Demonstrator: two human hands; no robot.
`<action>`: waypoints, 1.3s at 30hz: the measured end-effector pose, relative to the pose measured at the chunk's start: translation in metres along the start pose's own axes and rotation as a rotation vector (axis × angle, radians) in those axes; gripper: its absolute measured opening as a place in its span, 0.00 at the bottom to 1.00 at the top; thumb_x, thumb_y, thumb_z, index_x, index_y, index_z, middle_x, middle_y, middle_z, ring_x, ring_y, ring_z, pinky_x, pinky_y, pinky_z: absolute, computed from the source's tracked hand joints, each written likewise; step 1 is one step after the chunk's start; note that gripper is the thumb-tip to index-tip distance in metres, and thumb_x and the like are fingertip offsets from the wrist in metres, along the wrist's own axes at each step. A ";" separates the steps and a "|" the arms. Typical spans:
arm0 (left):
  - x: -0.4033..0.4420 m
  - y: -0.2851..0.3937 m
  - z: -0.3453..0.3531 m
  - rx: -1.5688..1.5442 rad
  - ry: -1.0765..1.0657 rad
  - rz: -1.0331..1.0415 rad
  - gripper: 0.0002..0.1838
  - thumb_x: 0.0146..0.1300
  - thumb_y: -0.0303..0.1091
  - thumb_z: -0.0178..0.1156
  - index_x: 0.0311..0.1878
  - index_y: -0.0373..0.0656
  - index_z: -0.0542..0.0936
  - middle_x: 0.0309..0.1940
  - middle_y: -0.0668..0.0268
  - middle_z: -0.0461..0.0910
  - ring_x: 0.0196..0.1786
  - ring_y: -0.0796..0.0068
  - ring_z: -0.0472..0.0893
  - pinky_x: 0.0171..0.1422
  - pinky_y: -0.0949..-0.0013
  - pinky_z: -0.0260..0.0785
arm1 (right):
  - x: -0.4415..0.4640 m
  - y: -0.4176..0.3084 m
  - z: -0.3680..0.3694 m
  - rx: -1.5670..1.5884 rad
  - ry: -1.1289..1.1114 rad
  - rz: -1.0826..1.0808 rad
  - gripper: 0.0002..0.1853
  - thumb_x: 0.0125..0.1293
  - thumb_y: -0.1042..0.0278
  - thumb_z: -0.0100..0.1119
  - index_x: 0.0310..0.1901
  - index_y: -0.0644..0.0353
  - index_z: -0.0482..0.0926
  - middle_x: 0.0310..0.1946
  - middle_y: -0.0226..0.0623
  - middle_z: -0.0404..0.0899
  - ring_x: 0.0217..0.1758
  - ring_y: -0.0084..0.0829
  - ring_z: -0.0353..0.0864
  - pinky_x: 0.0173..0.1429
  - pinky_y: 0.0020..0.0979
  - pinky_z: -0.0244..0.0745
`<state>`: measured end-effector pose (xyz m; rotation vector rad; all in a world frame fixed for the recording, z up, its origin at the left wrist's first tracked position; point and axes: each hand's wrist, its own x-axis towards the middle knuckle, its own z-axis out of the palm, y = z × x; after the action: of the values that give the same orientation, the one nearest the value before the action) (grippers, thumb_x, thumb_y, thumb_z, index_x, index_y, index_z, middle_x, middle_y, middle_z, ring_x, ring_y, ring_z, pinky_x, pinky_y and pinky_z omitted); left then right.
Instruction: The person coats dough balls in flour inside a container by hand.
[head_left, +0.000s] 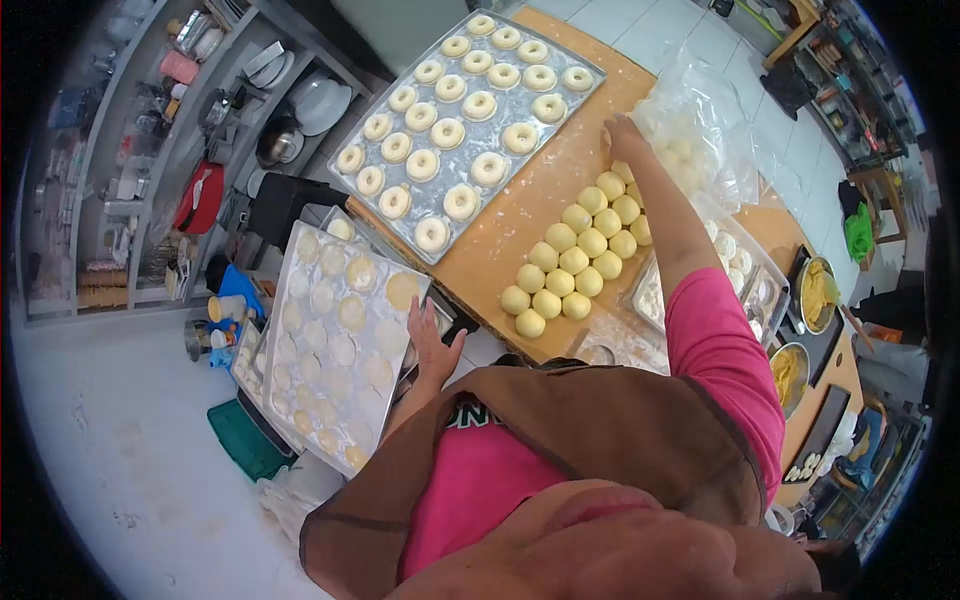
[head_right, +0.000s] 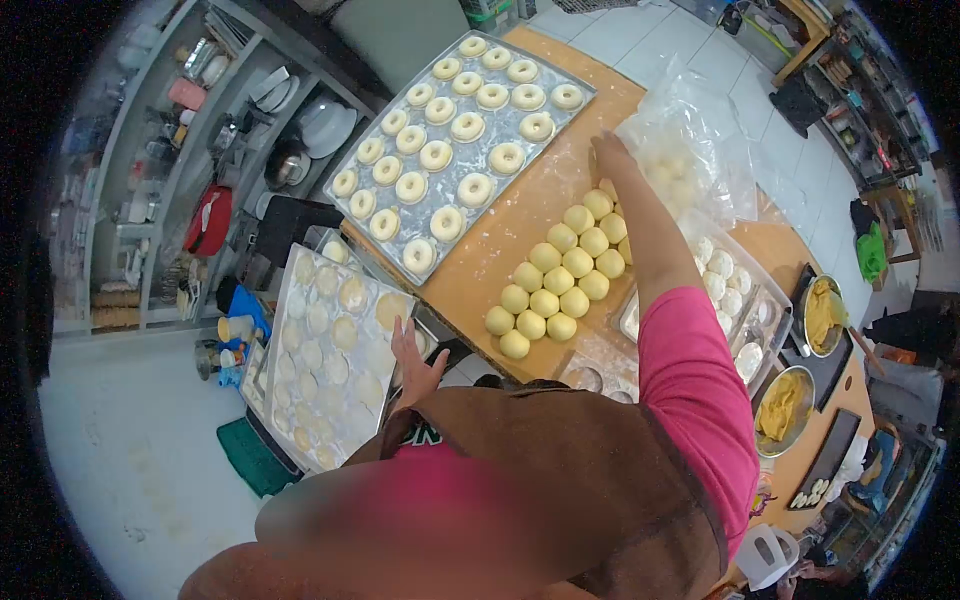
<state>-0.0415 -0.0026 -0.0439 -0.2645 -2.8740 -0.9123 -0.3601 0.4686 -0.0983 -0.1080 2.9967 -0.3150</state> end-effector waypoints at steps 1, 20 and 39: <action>0.003 0.002 0.001 -0.001 -0.002 0.000 0.49 0.50 0.37 0.69 0.72 0.39 0.53 0.71 0.39 0.47 0.72 0.39 0.51 0.72 0.44 0.45 | 0.000 0.002 0.001 -0.029 -0.036 0.004 0.31 0.52 0.77 0.59 0.61 0.59 0.69 0.67 0.55 0.60 0.70 0.49 0.61 0.72 0.41 0.59; 0.001 0.000 -0.001 0.004 0.010 0.014 0.47 0.52 0.37 0.68 0.72 0.41 0.54 0.72 0.40 0.48 0.72 0.39 0.51 0.73 0.43 0.42 | 0.013 0.014 0.009 -0.027 0.004 -0.146 0.21 0.51 0.73 0.62 0.49 0.59 0.71 0.52 0.53 0.71 0.58 0.51 0.71 0.58 0.46 0.70; 0.003 0.011 -0.002 -0.021 -0.023 -0.003 0.46 0.51 0.34 0.69 0.72 0.40 0.55 0.72 0.42 0.48 0.72 0.41 0.52 0.73 0.44 0.44 | -0.006 -0.033 -0.051 0.061 0.037 -0.137 0.21 0.48 0.85 0.52 0.45 0.56 0.70 0.47 0.43 0.72 0.57 0.45 0.71 0.53 0.43 0.72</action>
<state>-0.0417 0.0049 -0.0356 -0.2746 -2.8881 -0.9470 -0.3589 0.4467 -0.0413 -0.3050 3.0187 -0.4260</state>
